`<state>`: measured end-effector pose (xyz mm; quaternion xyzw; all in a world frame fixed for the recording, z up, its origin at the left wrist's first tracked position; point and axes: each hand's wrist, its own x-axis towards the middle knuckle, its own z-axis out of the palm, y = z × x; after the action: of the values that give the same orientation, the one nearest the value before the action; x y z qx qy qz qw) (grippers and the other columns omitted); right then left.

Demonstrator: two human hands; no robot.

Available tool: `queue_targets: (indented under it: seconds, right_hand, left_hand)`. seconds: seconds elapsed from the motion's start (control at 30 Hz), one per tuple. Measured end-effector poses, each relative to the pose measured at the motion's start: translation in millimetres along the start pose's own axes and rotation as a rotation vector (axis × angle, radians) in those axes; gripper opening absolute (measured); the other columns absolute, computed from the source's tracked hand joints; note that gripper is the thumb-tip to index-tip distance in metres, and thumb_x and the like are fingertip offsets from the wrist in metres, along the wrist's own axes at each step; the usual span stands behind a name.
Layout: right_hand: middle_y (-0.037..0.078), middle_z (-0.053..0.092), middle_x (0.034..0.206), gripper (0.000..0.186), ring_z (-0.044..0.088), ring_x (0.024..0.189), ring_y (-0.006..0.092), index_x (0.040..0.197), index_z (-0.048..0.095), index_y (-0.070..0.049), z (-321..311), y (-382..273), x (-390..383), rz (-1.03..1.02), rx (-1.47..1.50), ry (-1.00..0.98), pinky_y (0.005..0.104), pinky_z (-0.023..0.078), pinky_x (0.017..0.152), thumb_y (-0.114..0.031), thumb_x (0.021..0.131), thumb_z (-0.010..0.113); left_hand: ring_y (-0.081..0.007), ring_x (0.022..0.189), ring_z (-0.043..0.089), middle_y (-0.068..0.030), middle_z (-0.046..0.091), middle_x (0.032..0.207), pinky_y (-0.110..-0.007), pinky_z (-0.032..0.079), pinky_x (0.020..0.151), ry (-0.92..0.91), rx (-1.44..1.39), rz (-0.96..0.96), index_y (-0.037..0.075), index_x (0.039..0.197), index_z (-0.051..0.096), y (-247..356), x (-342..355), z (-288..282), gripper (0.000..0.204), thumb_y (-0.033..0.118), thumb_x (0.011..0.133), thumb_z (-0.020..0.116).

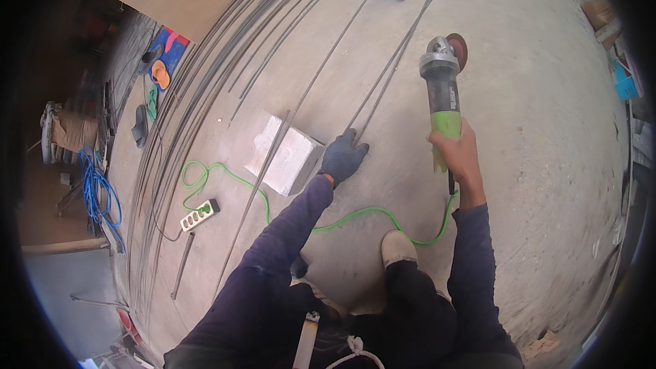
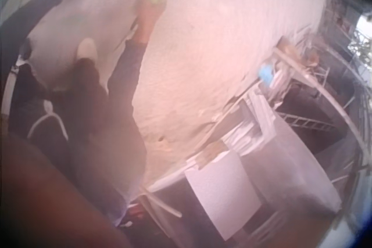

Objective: The person measures and marks metal rods with a white marker, then uses a green angle grinder to cut the rods at the marked points. The person handles the rods one at a time, repositioning them on a white block before each cut.

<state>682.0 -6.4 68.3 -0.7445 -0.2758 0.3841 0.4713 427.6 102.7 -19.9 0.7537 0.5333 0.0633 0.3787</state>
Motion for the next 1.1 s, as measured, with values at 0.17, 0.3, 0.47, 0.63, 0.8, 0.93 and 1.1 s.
queue_targets:
  seconds: [0.17, 0.3, 0.47, 0.63, 0.8, 0.93, 1.1]
  right_hand:
    - [0.007, 0.066, 0.093, 0.037, 0.064, 0.082, 0.0176, 0.108, 0.063, 0.0, 26.7, -19.4, -12.4, -0.081, -0.081, -0.101, 0.0333, 0.052, 0.075, -0.012, 0.074, 0.074]
    - [0.009, 0.067, 0.094, 0.039, 0.066, 0.086, 0.0205, 0.107, 0.063, -0.001, 53.8, -36.4, -21.5, -0.165, -0.2, -0.197, 0.0351, 0.053, 0.079, -0.016, 0.073, 0.075]
    - [0.015, 0.069, 0.097, 0.045, 0.068, 0.091, 0.0297, 0.109, 0.062, -0.002, 112.9, -52.8, -30.1, -0.23, -0.291, -0.35, 0.039, 0.053, 0.081, -0.022, 0.071, 0.076]
    - [0.02, 0.069, 0.101, 0.055, 0.068, 0.097, 0.0389, 0.116, 0.057, -0.003, 153.4, -47.3, -31.4, -0.316, -0.457, -0.472, 0.0455, 0.053, 0.084, -0.028, 0.071, 0.076]
    - [0.023, 0.069, 0.104, 0.063, 0.067, 0.102, 0.0423, 0.122, 0.053, -0.004, 172.2, -40.7, -33.7, -0.26, -0.606, -0.577, 0.0496, 0.053, 0.086, -0.032, 0.071, 0.076]
    - [0.023, 0.07, 0.104, 0.061, 0.068, 0.101, 0.0428, 0.121, 0.053, -0.004, 175.1, -40.6, -43.0, -0.253, -0.605, -0.592, 0.0492, 0.054, 0.086, -0.031, 0.071, 0.076]
    - [0.023, 0.07, 0.102, 0.059, 0.069, 0.099, 0.0417, 0.119, 0.054, -0.002, 173.8, -43.5, -47.9, -0.22, -0.615, -0.636, 0.0487, 0.055, 0.084, -0.027, 0.071, 0.075]
  left_hand:
    - [-0.0417, 0.117, 0.062, -0.0233, 0.064, 0.127, -0.047, 0.048, 0.099, -0.011, 0.084, 0.132, 0.005, 0.131, 0.06, -15.1, -75.9, -83.4, 0.049, 0.036, 0.095, 0.063]
    - [-0.0377, 0.111, 0.064, -0.0211, 0.066, 0.121, -0.048, 0.05, 0.095, 0.212, 0.423, 0.076, 0.005, 0.125, 0.064, -68.0, -133.3, -167.0, 0.043, 0.037, 0.096, 0.063]
    - [-0.0379, 0.102, 0.068, -0.0217, 0.07, 0.11, -0.047, 0.052, 0.089, 0.303, 0.233, -0.269, 0.001, 0.125, 0.063, -162.8, -174.0, -172.2, 0.051, 0.044, 0.098, 0.058]
    - [-0.0279, 0.083, 0.068, -0.0166, 0.07, 0.087, -0.041, 0.051, 0.077, 0.226, -0.164, -0.384, 0.0, 0.106, 0.068, -198.7, -168.5, -132.5, 0.052, 0.049, 0.101, 0.05]
    - [-0.0215, 0.076, 0.062, -0.0114, 0.066, 0.081, -0.036, 0.048, 0.071, 0.202, -0.207, -0.375, 0.001, 0.101, 0.069, -197.3, -160.4, -137.1, 0.052, 0.049, 0.102, 0.05]
    - [-0.0101, 0.068, 0.051, -0.0009, 0.057, 0.077, -0.027, 0.044, 0.062, 0.153, -0.3, -0.392, 0.005, 0.1, 0.069, -205.4, -157.4, -138.6, 0.045, 0.048, 0.102, 0.053]
    - [-0.0097, 0.066, 0.049, -0.0004, 0.057, 0.074, -0.027, 0.041, 0.061, 0.156, -0.452, -0.453, 0.004, 0.093, 0.069, -213.3, -152.1, -136.5, 0.046, 0.047, 0.101, 0.057]
